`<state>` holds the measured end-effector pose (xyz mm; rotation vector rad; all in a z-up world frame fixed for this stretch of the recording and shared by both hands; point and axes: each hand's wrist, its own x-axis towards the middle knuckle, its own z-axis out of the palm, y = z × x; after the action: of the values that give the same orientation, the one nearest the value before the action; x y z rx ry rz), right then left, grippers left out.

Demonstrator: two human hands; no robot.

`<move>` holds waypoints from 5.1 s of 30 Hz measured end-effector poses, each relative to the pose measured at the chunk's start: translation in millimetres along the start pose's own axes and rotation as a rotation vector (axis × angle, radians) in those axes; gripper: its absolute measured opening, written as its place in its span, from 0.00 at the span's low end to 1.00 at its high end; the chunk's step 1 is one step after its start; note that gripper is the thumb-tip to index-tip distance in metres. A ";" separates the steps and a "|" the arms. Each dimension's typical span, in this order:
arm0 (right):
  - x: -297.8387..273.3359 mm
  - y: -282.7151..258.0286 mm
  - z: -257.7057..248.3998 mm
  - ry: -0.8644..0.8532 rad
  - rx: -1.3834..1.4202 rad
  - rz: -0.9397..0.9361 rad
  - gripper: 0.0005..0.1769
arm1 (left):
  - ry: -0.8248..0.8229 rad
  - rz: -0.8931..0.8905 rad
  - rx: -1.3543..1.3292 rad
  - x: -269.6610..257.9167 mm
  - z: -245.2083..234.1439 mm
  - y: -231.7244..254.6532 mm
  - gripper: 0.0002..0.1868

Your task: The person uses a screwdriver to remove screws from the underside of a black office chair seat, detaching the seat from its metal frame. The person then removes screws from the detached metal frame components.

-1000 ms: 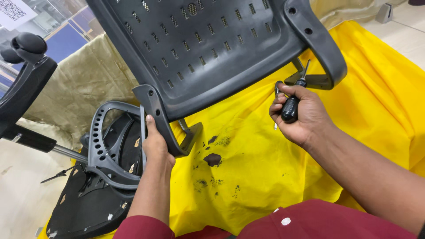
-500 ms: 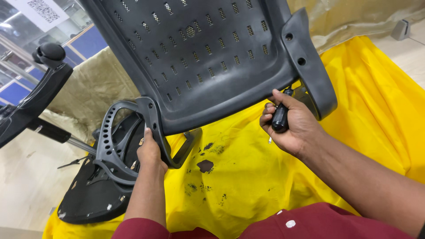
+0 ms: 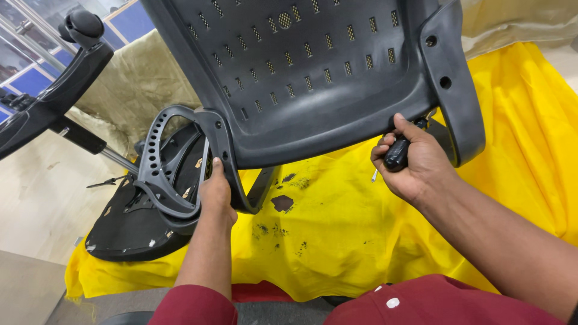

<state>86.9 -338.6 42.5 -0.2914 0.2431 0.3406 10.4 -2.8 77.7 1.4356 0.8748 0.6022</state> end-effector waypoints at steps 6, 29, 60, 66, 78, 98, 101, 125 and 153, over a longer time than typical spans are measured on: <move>2.3 3.8 -7.6 0.054 0.036 -0.032 0.10 | 0.325 0.785 0.508 -49.4 10.4 -13.1 0.20; -58.5 18.8 -61.1 0.228 -0.255 0.265 0.07 | -0.701 -0.519 -0.832 -140.6 140.0 -83.3 0.21; -128.5 -34.8 -86.6 0.098 -0.697 -0.159 0.08 | -0.251 -0.309 -0.714 -172.7 158.6 -63.8 0.27; -99.4 -57.8 -82.4 0.111 -0.660 -0.333 0.14 | -0.307 -0.345 -0.705 -162.8 153.6 -69.3 0.25; -72.1 -64.3 -80.7 0.172 -0.620 -0.486 0.12 | -0.476 -0.315 -0.673 -161.5 142.3 -86.4 0.27; -39.7 -67.6 -116.4 0.276 -0.837 -0.627 0.13 | -0.361 -0.349 -0.519 -179.0 138.6 -95.6 0.28; -34.7 -68.2 -118.9 0.300 -0.825 -0.524 0.13 | -0.355 -0.348 -0.537 -173.2 140.9 -91.1 0.26; -20.0 -79.2 -117.9 0.283 -0.718 -0.401 0.11 | -0.782 -0.590 -0.643 -178.6 239.8 -106.6 0.21; -50.5 -92.4 -21.7 0.031 -0.995 -0.701 0.09 | -0.856 -0.262 -0.669 -190.2 234.4 -36.4 0.16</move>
<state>70.0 -443.5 58.5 -1.3235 -0.0292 -0.2733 85.7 -296.2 52.6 0.8037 0.1303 0.0238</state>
